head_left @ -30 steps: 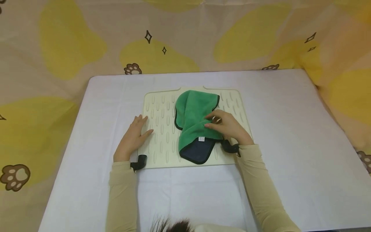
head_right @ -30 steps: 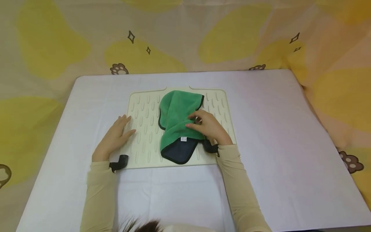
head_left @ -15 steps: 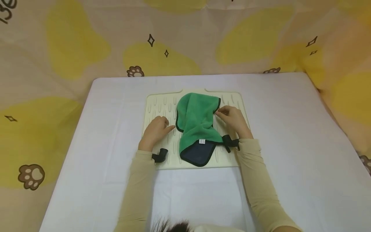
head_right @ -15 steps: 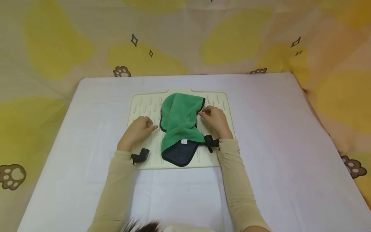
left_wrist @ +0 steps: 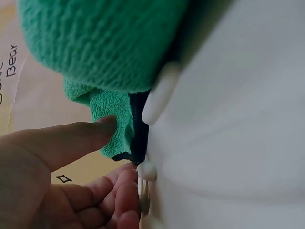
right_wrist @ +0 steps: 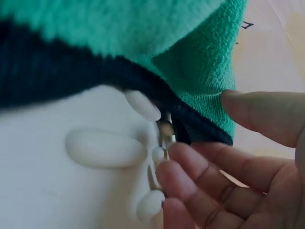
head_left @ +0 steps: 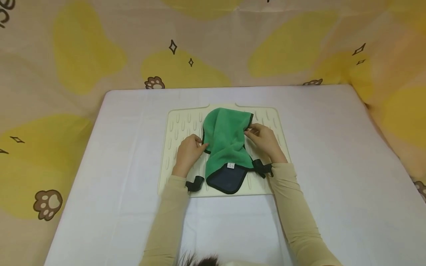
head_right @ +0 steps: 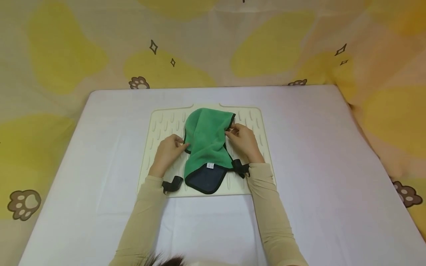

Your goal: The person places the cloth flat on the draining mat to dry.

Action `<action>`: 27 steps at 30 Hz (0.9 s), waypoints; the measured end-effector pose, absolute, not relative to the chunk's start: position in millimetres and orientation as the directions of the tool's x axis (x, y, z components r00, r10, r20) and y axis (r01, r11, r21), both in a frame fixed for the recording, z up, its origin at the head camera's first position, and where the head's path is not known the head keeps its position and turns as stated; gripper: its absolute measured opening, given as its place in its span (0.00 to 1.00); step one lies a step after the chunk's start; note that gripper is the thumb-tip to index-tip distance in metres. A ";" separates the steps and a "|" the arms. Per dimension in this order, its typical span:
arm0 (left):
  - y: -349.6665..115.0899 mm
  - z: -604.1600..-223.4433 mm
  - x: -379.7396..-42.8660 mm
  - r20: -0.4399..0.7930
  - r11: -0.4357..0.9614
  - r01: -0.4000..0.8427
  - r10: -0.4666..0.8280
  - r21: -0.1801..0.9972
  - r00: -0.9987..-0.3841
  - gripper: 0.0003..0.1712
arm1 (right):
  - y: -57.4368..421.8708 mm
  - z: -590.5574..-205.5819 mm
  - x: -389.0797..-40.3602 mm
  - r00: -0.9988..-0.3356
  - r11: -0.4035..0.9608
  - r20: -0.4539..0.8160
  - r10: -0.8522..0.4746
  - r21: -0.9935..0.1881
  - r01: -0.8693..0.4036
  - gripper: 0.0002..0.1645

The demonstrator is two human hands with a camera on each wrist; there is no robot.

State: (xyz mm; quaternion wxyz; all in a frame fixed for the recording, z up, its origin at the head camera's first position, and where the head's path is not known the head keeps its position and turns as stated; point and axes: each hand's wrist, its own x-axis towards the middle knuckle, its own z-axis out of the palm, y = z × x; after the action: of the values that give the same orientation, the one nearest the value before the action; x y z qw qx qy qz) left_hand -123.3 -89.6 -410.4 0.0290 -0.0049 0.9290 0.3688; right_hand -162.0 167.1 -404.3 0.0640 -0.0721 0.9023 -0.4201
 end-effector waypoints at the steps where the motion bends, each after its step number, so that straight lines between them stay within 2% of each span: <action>1: -88.9 -409.8 -123.3 -0.056 0.734 -0.030 0.010 0.679 -0.998 0.18 | 166.4 -404.2 -162.0 -0.981 0.627 -0.053 -0.187 -0.775 -0.077 0.22; 10: -85.8 -412.1 -124.5 -0.069 0.808 0.007 0.059 0.589 -0.996 0.13 | 162.3 -405.7 -160.6 -0.985 0.539 -0.035 -0.167 -0.840 -0.061 0.16; 14: -90.1 -413.8 -126.1 -0.066 0.779 0.017 0.075 0.627 -0.995 0.10 | 160.3 -406.8 -160.1 -0.991 0.452 -0.022 -0.133 -0.891 -0.040 0.13; 22: -113.3 -413.7 -131.3 -0.168 0.507 -0.148 -0.006 0.849 -0.986 0.14 | 171.1 -410.6 -165.0 -0.999 0.242 -0.032 -0.041 -0.970 0.021 0.10; 27: -122.3 -411.8 -134.3 -0.281 0.147 -0.275 0.025 0.950 -0.959 0.12 | 189.2 -410.7 -166.4 -0.999 0.211 -0.053 -0.004 -0.976 0.051 0.09</action>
State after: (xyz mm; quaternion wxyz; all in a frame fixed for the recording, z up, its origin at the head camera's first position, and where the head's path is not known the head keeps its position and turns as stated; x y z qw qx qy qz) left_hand -134.3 -122.3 -411.8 0.1156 -0.0834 0.7483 0.6479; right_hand -166.4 189.2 -410.7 0.0218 0.0153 0.7779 -0.6278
